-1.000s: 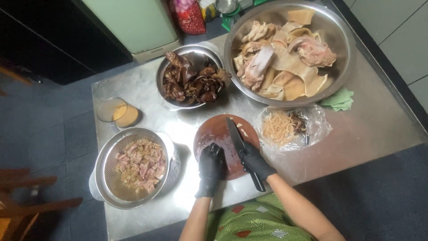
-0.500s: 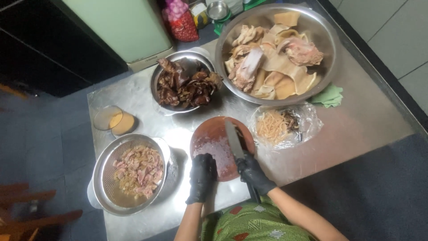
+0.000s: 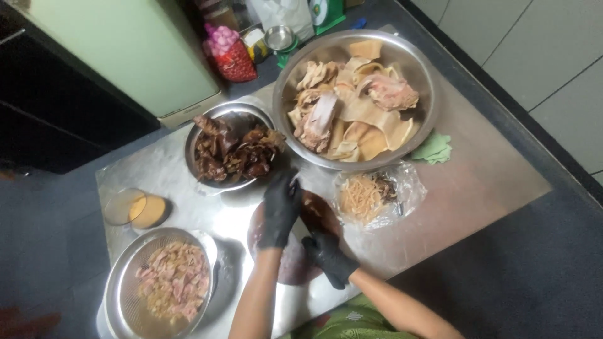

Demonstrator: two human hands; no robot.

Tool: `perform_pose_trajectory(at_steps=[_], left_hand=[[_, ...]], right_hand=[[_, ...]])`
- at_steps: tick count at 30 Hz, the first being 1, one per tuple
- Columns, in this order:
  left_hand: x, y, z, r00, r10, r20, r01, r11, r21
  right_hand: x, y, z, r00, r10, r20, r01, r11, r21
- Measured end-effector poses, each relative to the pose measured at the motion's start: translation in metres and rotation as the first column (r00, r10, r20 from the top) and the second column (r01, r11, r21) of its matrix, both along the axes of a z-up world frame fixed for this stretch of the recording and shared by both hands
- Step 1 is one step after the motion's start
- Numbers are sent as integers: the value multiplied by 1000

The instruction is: Slicing cooked meat or skin on a wooden cutting board using a knife in a food preparation area.

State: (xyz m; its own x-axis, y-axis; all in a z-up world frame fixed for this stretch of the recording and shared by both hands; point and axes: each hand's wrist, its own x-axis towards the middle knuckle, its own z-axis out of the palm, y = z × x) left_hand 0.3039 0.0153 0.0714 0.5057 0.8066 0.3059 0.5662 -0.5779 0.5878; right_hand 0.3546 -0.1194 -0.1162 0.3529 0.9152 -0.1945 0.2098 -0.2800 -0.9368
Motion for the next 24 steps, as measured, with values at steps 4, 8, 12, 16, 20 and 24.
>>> perform_pose_trajectory(at_steps=[4, 8, 12, 16, 20, 24], left_hand=[[130, 61, -48, 974, -225, -13, 223, 972, -75], [233, 121, -159, 953, -219, -208, 181, 966, -187], [275, 121, -206, 848, -349, -399, 329, 937, -120], [281, 95, -125, 813, -245, -528, 260, 964, -46], [296, 111, -142, 831, -294, -472, 354, 934, 41], [310, 125, -160, 895, -290, -340, 410, 835, 367]], right_hand=[[-17, 4, 8, 365, -491, -791, 354, 859, -370], [-28, 11, 24, 418, -480, -771, 380, 863, -332], [-46, 27, 31, 457, -481, -748, 403, 862, -308], [-55, 33, 45, 498, -492, -714, 426, 856, -293], [-63, 21, 56, 554, -496, -669, 423, 860, -287], [-51, 9, 71, 616, -478, -626, 417, 872, -255]])
